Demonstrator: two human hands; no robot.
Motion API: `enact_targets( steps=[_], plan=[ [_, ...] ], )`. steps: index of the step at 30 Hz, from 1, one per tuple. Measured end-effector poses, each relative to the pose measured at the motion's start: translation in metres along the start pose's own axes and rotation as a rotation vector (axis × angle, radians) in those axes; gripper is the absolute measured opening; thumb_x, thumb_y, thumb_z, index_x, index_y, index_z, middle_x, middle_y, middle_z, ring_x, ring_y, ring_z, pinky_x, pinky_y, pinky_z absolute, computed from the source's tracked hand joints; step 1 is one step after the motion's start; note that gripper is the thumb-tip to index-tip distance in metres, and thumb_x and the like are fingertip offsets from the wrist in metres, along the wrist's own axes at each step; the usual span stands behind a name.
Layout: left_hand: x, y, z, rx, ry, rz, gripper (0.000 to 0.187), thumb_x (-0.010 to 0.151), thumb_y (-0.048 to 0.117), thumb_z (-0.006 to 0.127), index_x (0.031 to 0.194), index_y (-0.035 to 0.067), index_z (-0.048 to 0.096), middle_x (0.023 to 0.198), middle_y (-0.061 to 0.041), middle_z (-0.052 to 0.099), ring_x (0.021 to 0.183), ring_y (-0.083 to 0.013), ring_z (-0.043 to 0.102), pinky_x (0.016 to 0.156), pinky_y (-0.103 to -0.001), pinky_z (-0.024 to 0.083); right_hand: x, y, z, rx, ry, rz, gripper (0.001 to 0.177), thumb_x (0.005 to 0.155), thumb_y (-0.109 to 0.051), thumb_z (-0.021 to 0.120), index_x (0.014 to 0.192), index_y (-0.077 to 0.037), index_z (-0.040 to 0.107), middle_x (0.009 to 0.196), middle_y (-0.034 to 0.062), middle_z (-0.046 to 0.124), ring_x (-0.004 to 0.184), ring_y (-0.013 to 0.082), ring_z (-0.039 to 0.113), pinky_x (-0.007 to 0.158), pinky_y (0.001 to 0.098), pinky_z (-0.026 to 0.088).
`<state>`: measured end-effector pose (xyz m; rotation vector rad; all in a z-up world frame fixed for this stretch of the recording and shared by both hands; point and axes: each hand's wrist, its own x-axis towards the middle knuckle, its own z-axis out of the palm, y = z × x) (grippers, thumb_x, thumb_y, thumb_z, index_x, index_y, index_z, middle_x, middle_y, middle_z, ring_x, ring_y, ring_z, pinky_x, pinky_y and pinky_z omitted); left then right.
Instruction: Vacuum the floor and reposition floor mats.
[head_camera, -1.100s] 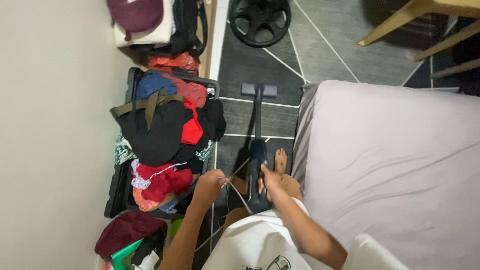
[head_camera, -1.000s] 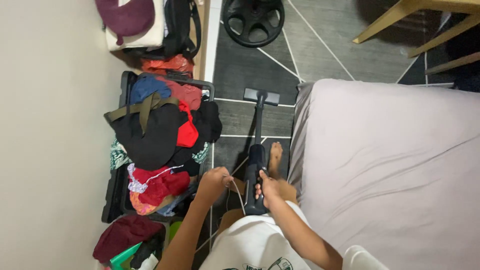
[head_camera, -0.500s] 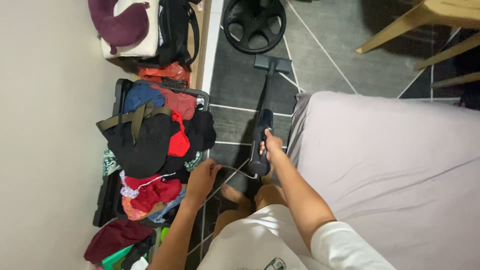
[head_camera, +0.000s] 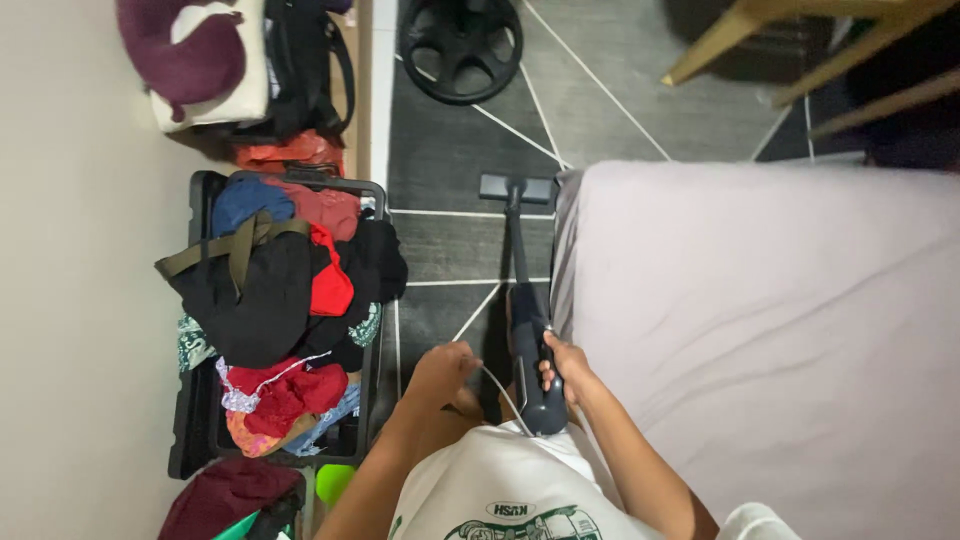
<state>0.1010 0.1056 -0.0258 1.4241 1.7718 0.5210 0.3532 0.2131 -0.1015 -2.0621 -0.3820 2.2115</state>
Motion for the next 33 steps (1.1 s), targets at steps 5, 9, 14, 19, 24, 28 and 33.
enact_targets(
  steps=[5, 9, 14, 19, 24, 28, 33],
  plan=[
    [-0.037, -0.003, -0.002, -0.012, -0.037, -0.06, 0.027, 0.095, 0.031, 0.066, 0.087, 0.005, 0.069, 0.084, -0.018, 0.07, 0.08, -0.0399, 0.07, 0.073, -0.048, 0.055, 0.061, 0.062, 0.001, 0.065, -0.026, -0.152, 0.044, 0.102, -0.045, 0.06, 0.103, -0.001, 0.054, 0.054, 0.0095, 0.05, 0.034, 0.0198, 0.042, 0.032, 0.0402, 0.04],
    [-0.064, -0.007, -0.02, -0.089, 0.063, 0.048, 0.024, 0.095, 0.028, 0.066, 0.085, 0.006, 0.07, 0.083, -0.018, 0.072, 0.083, -0.0414, 0.07, 0.073, -0.049, 0.054, 0.104, 0.054, 0.023, 0.053, -0.016, -0.238, 0.045, 0.1, -0.049, 0.058, 0.105, -0.004, 0.056, 0.052, 0.0115, 0.051, 0.034, 0.0233, 0.046, 0.032, 0.0431, 0.042],
    [-0.092, -0.007, -0.022, -0.008, 0.077, -0.081, 0.019, 0.092, 0.024, 0.067, 0.091, 0.005, 0.07, 0.088, -0.02, 0.073, 0.086, -0.042, 0.07, 0.073, -0.05, 0.055, 0.122, 0.018, 0.023, 0.069, -0.004, -0.205, 0.047, 0.1, -0.053, 0.06, 0.103, -0.006, 0.055, 0.054, 0.0072, 0.051, 0.037, 0.0191, 0.045, 0.035, 0.0401, 0.043],
    [-0.102, -0.029, 0.005, 0.051, 0.005, -0.064, 0.017, 0.089, 0.022, 0.071, 0.095, 0.006, 0.071, 0.094, -0.021, 0.073, 0.092, -0.0428, 0.069, 0.08, -0.051, 0.054, 0.09, 0.07, -0.017, -0.05, -0.077, -0.213, 0.055, 0.098, -0.062, 0.053, 0.097, -0.007, 0.055, 0.046, 0.0085, 0.044, 0.034, 0.0226, 0.043, 0.035, 0.0394, 0.041],
    [-0.099, -0.006, 0.001, -0.005, -0.032, 0.073, 0.015, 0.084, 0.007, 0.066, 0.099, 0.006, 0.067, 0.101, -0.019, 0.072, 0.099, -0.0413, 0.068, 0.084, -0.05, 0.053, -0.017, 0.147, -0.011, 0.125, 0.046, -0.035, 0.041, 0.099, -0.049, 0.06, 0.098, -0.009, 0.058, 0.051, 0.0065, 0.051, 0.035, 0.0183, 0.043, 0.035, 0.0374, 0.042],
    [-0.081, -0.029, 0.028, 0.008, -0.043, 0.13, 0.014, 0.08, 0.007, 0.068, 0.094, 0.006, 0.065, 0.096, -0.017, 0.073, 0.095, -0.0392, 0.07, 0.084, -0.049, 0.054, -0.056, 0.146, 0.001, 0.177, 0.052, -0.002, 0.031, 0.097, -0.042, 0.063, 0.099, -0.012, 0.057, 0.053, 0.004, 0.051, 0.035, 0.0146, 0.041, 0.034, 0.0353, 0.041],
    [-0.073, -0.033, 0.047, 0.049, -0.11, 0.157, 0.013, 0.08, 0.009, 0.071, 0.092, 0.009, 0.066, 0.073, -0.018, 0.07, 0.081, -0.0411, 0.068, 0.099, -0.051, 0.05, -0.013, 0.112, -0.008, -0.165, 0.159, -0.251, 0.039, 0.093, -0.038, 0.069, 0.104, -0.001, 0.065, 0.054, 0.0086, 0.056, 0.035, 0.018, 0.048, 0.031, 0.0364, 0.041]
  ],
)
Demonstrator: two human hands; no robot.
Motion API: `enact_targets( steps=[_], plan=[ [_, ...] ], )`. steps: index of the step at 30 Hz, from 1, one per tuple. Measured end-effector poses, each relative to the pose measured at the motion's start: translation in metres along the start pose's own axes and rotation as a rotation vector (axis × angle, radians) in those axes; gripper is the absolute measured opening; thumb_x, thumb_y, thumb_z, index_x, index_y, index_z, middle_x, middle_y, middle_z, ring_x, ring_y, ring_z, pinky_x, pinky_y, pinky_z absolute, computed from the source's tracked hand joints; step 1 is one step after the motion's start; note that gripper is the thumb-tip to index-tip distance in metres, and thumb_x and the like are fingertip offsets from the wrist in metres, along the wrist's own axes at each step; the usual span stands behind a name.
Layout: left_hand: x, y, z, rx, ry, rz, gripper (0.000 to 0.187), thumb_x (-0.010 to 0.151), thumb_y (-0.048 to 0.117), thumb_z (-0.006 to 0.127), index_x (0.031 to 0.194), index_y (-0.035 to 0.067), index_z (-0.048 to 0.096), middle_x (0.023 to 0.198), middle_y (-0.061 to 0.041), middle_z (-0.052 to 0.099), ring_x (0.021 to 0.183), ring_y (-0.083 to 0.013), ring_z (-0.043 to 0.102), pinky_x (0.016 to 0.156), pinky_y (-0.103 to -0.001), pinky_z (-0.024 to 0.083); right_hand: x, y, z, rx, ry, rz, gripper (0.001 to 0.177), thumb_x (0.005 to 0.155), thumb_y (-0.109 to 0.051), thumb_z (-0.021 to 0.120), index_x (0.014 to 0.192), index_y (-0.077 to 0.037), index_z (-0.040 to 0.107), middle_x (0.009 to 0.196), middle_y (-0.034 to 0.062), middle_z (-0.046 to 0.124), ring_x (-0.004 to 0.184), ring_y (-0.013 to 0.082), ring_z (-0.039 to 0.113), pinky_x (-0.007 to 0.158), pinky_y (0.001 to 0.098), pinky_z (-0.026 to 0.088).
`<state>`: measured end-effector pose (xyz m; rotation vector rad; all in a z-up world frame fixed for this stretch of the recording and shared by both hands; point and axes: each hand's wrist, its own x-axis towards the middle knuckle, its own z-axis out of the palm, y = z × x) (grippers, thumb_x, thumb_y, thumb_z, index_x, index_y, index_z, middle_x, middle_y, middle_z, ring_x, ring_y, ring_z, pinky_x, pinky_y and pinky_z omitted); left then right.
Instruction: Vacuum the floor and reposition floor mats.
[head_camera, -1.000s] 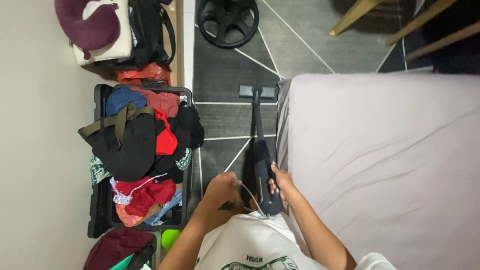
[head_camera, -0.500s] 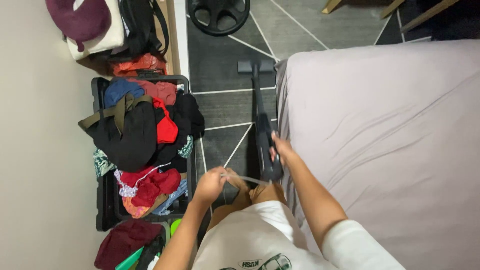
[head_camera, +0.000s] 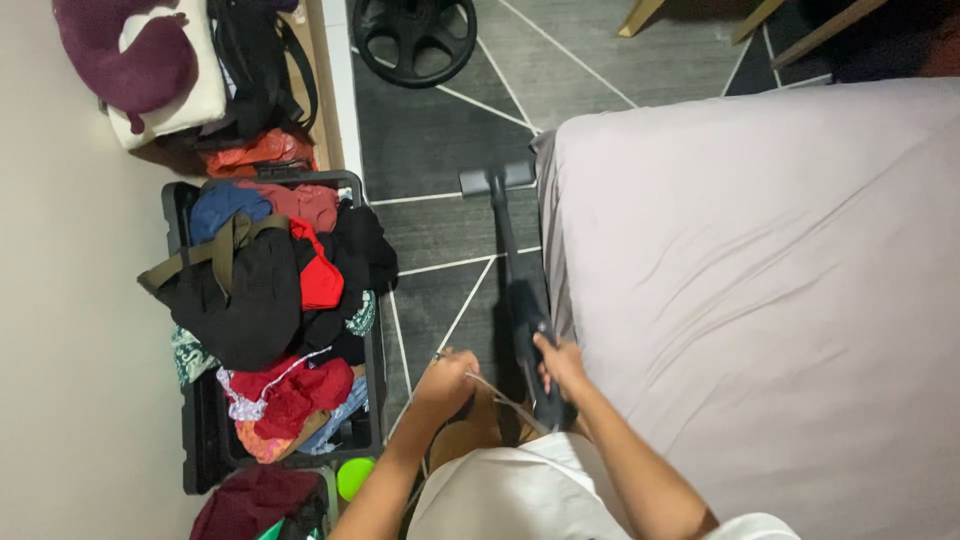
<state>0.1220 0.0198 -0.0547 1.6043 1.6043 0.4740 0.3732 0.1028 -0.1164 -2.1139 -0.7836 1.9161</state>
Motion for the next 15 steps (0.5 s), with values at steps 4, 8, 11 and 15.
enact_targets(
  steps=[4, 8, 11, 15],
  plan=[
    [0.002, 0.048, -0.018, -0.084, 0.11, -0.084, 0.008, 0.088, 0.006, 0.062, 0.095, 0.009, 0.064, 0.093, -0.019, 0.07, 0.092, -0.0405, 0.069, 0.082, -0.05, 0.054, 0.073, -0.045, -0.015, -0.129, -0.065, -0.099, 0.042, 0.094, -0.038, 0.068, 0.103, 0.003, 0.063, 0.054, 0.0115, 0.058, 0.034, 0.0216, 0.054, 0.03, 0.0381, 0.044],
    [-0.001, 0.103, -0.073, -0.152, 0.172, -0.119, 0.024, 0.07, 0.014, 0.077, 0.085, 0.004, 0.06, 0.087, -0.022, 0.065, 0.087, -0.0432, 0.066, 0.075, -0.051, 0.052, 0.124, -0.103, -0.013, -0.111, -0.099, -0.099, 0.041, 0.096, -0.036, 0.07, 0.092, 0.003, 0.059, 0.055, 0.011, 0.055, 0.035, 0.0199, 0.049, 0.031, 0.0386, 0.042],
    [-0.006, 0.05, -0.025, 0.052, 0.318, -0.308, 0.008, 0.086, 0.011, 0.062, 0.094, 0.008, 0.064, 0.092, -0.017, 0.068, 0.091, -0.041, 0.068, 0.077, -0.05, 0.052, 0.133, -0.142, -0.003, -0.09, -0.144, -0.051, 0.041, 0.098, -0.038, 0.068, 0.094, 0.001, 0.057, 0.056, 0.0099, 0.054, 0.037, 0.0186, 0.047, 0.033, 0.0384, 0.043],
    [-0.024, -0.016, -0.024, 0.596, 0.384, -0.449, 0.013, 0.085, 0.014, 0.06, 0.095, 0.007, 0.061, 0.09, -0.016, 0.066, 0.087, -0.0353, 0.067, 0.075, -0.047, 0.053, 0.132, -0.137, -0.003, 0.007, -0.231, 0.137, 0.044, 0.1, -0.044, 0.064, 0.101, -0.002, 0.051, 0.055, 0.0069, 0.05, 0.038, 0.017, 0.045, 0.036, 0.0387, 0.046]
  ],
)
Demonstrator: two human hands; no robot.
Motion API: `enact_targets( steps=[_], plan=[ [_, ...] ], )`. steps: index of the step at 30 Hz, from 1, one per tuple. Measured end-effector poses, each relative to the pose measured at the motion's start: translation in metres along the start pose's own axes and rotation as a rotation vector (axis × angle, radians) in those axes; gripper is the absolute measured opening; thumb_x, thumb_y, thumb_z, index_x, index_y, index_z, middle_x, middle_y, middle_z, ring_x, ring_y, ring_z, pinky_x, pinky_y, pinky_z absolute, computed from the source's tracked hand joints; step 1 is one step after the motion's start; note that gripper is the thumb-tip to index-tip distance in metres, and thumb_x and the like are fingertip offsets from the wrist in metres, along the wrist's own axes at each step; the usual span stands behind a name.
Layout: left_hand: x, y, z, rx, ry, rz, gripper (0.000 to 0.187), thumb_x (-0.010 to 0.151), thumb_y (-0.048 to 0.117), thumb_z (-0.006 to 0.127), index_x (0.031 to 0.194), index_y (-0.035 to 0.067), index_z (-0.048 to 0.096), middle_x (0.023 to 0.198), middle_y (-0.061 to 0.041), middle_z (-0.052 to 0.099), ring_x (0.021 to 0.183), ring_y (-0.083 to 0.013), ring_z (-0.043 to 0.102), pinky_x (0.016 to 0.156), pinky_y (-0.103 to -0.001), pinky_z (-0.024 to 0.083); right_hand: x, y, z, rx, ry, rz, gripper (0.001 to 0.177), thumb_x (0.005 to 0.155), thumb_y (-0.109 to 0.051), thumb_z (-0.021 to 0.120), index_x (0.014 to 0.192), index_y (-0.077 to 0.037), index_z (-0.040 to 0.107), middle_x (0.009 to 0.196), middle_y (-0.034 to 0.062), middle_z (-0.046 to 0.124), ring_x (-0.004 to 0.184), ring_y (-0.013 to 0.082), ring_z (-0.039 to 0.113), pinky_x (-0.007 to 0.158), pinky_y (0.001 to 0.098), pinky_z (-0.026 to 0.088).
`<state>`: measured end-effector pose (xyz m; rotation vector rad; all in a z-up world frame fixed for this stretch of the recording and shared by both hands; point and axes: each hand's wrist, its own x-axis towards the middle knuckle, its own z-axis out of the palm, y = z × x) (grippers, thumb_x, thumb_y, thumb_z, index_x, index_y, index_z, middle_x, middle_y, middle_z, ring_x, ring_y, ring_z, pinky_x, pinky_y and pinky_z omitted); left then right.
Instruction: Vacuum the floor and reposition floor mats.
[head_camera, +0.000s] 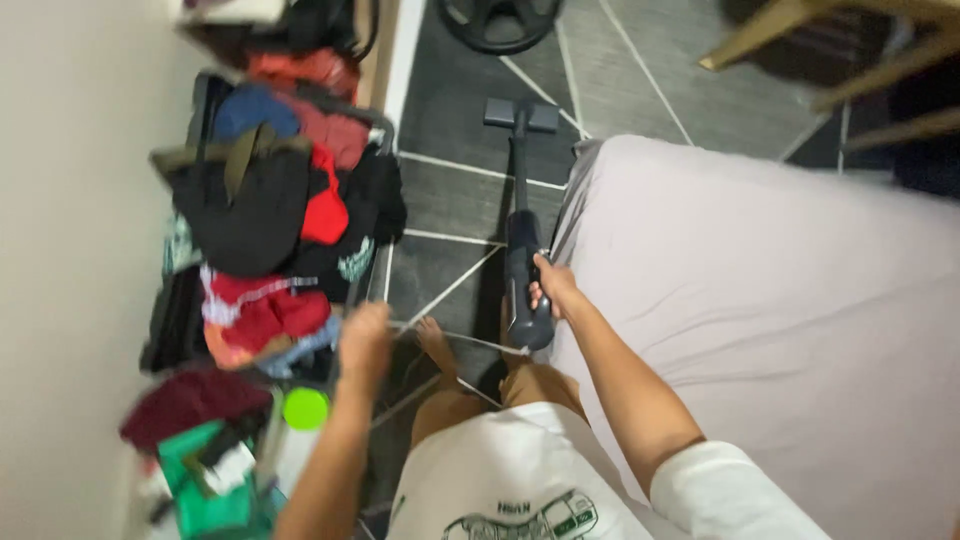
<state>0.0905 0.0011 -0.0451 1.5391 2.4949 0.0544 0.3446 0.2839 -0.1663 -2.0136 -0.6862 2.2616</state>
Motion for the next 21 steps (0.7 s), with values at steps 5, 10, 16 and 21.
enact_targets(
  steps=[5, 10, 16, 21],
  plan=[
    [-0.021, -0.008, -0.036, 0.091, 0.177, -0.256, 0.011, 0.088, 0.014, 0.06, 0.095, 0.012, 0.068, 0.091, -0.011, 0.069, 0.088, -0.0336, 0.069, 0.083, -0.055, 0.05, -0.07, 0.08, 0.005, -0.114, -0.008, 0.092, 0.043, 0.098, -0.046, 0.062, 0.104, -0.004, 0.056, 0.055, 0.0092, 0.052, 0.037, 0.0201, 0.046, 0.036, 0.0395, 0.046],
    [-0.073, -0.006, -0.007, -0.34, 0.357, -0.313, 0.026, 0.103, 0.024, 0.055, 0.1, 0.004, 0.07, 0.098, -0.021, 0.069, 0.093, -0.0426, 0.065, 0.081, -0.051, 0.049, -0.173, 0.126, 0.02, -0.165, -0.069, 0.202, 0.042, 0.1, -0.046, 0.06, 0.107, -0.005, 0.058, 0.056, 0.0082, 0.051, 0.039, 0.0199, 0.046, 0.037, 0.0375, 0.046],
    [-0.149, 0.012, 0.012, -0.719, 0.272, -0.421, 0.033, 0.11, 0.026, 0.048, 0.099, 0.0, 0.066, 0.098, -0.025, 0.069, 0.097, -0.0441, 0.066, 0.085, -0.05, 0.05, -0.135, 0.213, 0.046, -0.074, -0.155, 0.148, 0.033, 0.104, -0.044, 0.055, 0.113, -0.012, 0.052, 0.053, 0.0048, 0.048, 0.038, 0.0181, 0.042, 0.037, 0.0365, 0.042],
    [-0.224, 0.012, -0.001, -0.752, 0.333, -0.497, 0.031, 0.107, 0.026, 0.05, 0.102, 0.001, 0.068, 0.099, -0.023, 0.07, 0.094, -0.0451, 0.066, 0.081, -0.049, 0.052, -0.05, 0.238, 0.083, -0.13, -0.105, -0.353, 0.053, 0.098, -0.04, 0.055, 0.135, -0.007, 0.037, 0.077, -0.0096, 0.04, 0.042, 0.0208, 0.055, 0.035, 0.0408, 0.049]
  ],
)
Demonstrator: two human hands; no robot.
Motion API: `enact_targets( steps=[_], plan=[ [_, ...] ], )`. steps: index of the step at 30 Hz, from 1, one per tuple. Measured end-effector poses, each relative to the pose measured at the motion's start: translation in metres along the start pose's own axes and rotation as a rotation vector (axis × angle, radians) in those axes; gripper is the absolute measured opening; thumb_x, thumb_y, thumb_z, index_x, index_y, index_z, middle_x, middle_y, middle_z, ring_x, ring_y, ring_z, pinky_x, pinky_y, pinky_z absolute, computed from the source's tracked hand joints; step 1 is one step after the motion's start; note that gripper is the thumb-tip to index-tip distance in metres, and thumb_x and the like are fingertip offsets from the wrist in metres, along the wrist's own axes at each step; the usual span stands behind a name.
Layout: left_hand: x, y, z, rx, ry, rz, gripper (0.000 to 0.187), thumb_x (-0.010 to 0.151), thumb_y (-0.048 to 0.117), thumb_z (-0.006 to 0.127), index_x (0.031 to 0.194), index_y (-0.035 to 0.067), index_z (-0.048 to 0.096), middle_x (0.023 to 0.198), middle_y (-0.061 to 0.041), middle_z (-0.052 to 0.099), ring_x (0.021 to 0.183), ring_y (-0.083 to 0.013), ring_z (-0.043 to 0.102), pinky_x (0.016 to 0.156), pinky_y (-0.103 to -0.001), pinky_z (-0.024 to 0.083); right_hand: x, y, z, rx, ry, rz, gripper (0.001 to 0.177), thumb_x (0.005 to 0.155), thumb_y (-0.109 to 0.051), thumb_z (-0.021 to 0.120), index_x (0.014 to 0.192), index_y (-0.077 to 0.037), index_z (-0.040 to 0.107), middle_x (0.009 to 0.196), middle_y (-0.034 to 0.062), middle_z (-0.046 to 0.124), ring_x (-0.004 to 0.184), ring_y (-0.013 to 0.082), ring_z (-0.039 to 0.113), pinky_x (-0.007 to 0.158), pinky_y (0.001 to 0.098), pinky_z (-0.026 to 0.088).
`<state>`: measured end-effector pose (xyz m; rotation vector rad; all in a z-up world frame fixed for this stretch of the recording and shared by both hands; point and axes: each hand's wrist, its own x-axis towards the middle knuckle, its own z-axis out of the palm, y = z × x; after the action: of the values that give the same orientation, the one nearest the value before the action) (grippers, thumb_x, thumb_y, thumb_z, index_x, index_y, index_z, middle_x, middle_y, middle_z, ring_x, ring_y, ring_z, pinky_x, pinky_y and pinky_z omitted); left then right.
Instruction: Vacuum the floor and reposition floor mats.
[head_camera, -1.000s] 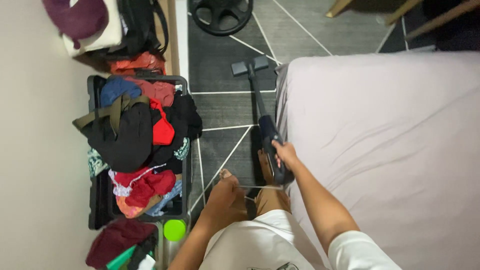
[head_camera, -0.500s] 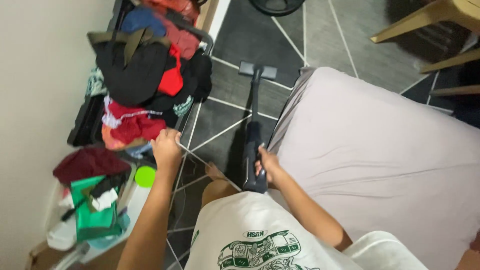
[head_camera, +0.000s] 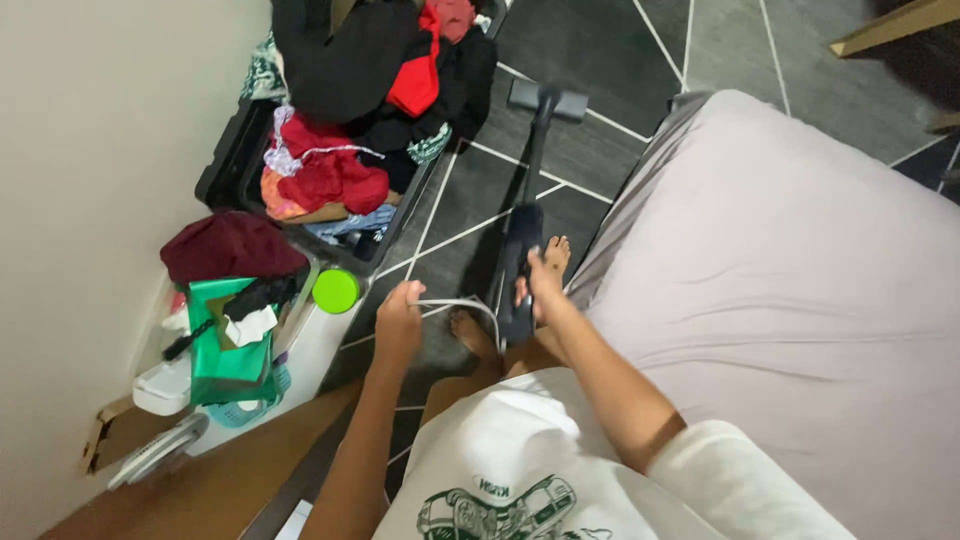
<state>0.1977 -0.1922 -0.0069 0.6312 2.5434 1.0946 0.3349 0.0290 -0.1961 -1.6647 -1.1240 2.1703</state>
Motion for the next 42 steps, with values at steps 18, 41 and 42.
enact_targets(
  steps=[18, 41, 42],
  plan=[
    [-0.11, -0.083, -0.036, -0.104, -0.079, -0.188, 0.033, 0.106, 0.029, 0.049, 0.101, 0.002, 0.068, 0.094, -0.024, 0.07, 0.089, -0.0437, 0.069, 0.078, -0.046, 0.053, -0.218, 0.114, 0.028, 0.107, -0.08, 0.51, 0.034, 0.099, -0.048, 0.058, 0.106, -0.016, 0.05, 0.051, 0.0074, 0.049, 0.038, 0.0212, 0.044, 0.037, 0.0401, 0.042],
    [-0.141, -0.087, -0.04, -0.087, -0.061, -0.393, 0.024, 0.104, 0.021, 0.052, 0.11, 0.007, 0.07, 0.082, -0.014, 0.075, 0.072, -0.0265, 0.074, 0.069, -0.041, 0.057, -0.09, 0.055, 0.009, 0.147, -0.208, 0.507, 0.046, 0.1, -0.059, 0.05, 0.097, -0.013, 0.051, 0.052, 0.0022, 0.047, 0.038, 0.0142, 0.042, 0.04, 0.035, 0.043],
    [-0.144, -0.097, -0.041, -0.146, -0.029, -0.35, 0.022, 0.105, 0.02, 0.052, 0.11, 0.006, 0.069, 0.079, -0.014, 0.074, 0.068, -0.0242, 0.074, 0.065, -0.039, 0.057, -0.102, 0.066, 0.006, 0.094, -0.225, 0.488, 0.05, 0.099, -0.063, 0.05, 0.096, -0.013, 0.051, 0.05, 0.0029, 0.046, 0.037, 0.0155, 0.042, 0.039, 0.0356, 0.042]
  ],
)
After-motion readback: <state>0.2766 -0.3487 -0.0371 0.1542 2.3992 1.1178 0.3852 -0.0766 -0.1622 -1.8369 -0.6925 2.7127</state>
